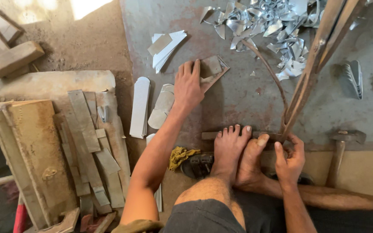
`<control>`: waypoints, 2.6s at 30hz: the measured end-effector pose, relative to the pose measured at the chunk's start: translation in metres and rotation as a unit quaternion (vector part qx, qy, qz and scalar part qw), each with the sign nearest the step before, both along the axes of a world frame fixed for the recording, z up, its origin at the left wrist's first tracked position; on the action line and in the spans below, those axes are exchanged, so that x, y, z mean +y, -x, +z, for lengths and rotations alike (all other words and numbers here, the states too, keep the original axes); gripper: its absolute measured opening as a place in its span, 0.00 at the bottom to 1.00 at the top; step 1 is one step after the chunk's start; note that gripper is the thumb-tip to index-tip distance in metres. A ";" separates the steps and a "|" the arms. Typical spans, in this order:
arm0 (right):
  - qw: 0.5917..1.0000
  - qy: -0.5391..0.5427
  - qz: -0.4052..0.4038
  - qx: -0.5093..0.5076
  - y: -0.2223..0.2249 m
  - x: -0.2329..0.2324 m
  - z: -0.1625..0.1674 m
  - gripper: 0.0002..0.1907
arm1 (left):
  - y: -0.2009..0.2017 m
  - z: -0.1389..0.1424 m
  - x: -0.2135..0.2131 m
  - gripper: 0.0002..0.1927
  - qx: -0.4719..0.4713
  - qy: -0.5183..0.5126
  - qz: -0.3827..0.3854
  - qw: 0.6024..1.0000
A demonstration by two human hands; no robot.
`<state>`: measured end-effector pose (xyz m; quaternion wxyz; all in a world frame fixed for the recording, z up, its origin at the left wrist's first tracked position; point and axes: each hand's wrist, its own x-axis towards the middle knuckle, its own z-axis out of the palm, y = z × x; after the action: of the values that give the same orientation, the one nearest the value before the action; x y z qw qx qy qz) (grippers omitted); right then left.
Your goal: The person sits on the floor and cuts small metal sheets into pieces using hand shears, repeatedly positioning a piece, cutting it, and placing the cut piece with a growing pile of finished pieces while metal scraps accumulate on the work mat.
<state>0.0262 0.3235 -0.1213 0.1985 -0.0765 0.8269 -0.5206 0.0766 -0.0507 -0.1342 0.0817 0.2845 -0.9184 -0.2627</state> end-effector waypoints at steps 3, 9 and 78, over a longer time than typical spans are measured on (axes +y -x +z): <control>0.999 -0.024 -0.003 0.023 0.000 0.002 0.004 0.22 | 0.014 -0.003 -0.012 0.32 -0.057 -0.018 0.013 0.998; 1.000 -0.017 -0.004 0.014 0.001 0.003 0.009 0.21 | 0.017 0.001 -0.021 0.19 -0.024 -0.220 0.066 0.973; 0.933 0.178 0.310 -0.048 0.064 -0.149 0.103 0.43 | -0.027 0.072 0.112 0.59 0.169 -0.866 -0.018 0.470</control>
<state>-0.0374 0.1740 -0.0180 0.3721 -0.3382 0.6453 -0.5752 0.1035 0.0608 -0.0623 -0.0575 0.1437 -0.1952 -0.9685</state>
